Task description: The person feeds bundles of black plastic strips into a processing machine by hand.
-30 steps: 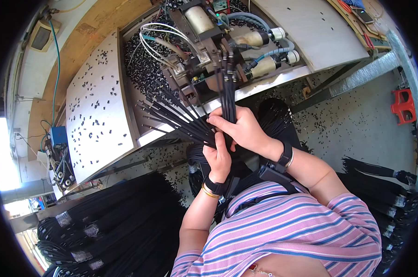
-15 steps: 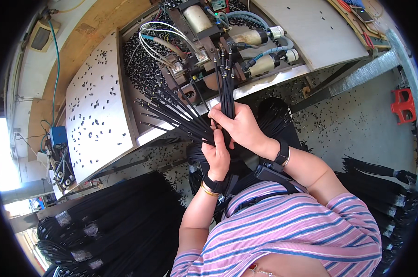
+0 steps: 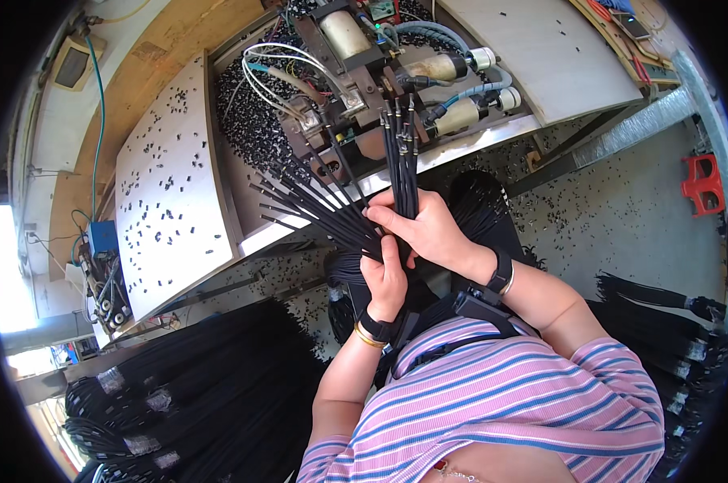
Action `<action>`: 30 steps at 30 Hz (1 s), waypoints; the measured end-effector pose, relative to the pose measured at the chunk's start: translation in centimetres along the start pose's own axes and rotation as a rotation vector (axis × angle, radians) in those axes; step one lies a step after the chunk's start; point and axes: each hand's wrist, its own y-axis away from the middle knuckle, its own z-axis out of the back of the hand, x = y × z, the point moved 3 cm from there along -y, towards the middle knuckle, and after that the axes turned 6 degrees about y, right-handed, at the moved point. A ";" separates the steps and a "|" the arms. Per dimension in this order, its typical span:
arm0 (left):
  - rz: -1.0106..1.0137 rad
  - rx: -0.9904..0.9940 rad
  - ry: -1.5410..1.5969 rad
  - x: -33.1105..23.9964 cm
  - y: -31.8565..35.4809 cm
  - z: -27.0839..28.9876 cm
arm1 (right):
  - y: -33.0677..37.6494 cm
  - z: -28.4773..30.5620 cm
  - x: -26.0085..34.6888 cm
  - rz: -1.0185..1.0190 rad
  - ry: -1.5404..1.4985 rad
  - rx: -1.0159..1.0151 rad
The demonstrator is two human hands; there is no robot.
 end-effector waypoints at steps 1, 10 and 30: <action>0.025 -0.016 0.002 0.0 0.2 -0.1 | 0.2 0.1 -0.2 0.025 0.004 -0.025; -0.002 0.025 -0.022 -0.9 -0.5 -0.4 | -0.7 0.0 0.0 0.011 -0.033 -0.023; 0.039 0.029 -0.053 -0.1 -0.2 -0.1 | -0.1 0.2 -0.5 -0.011 -0.016 -0.012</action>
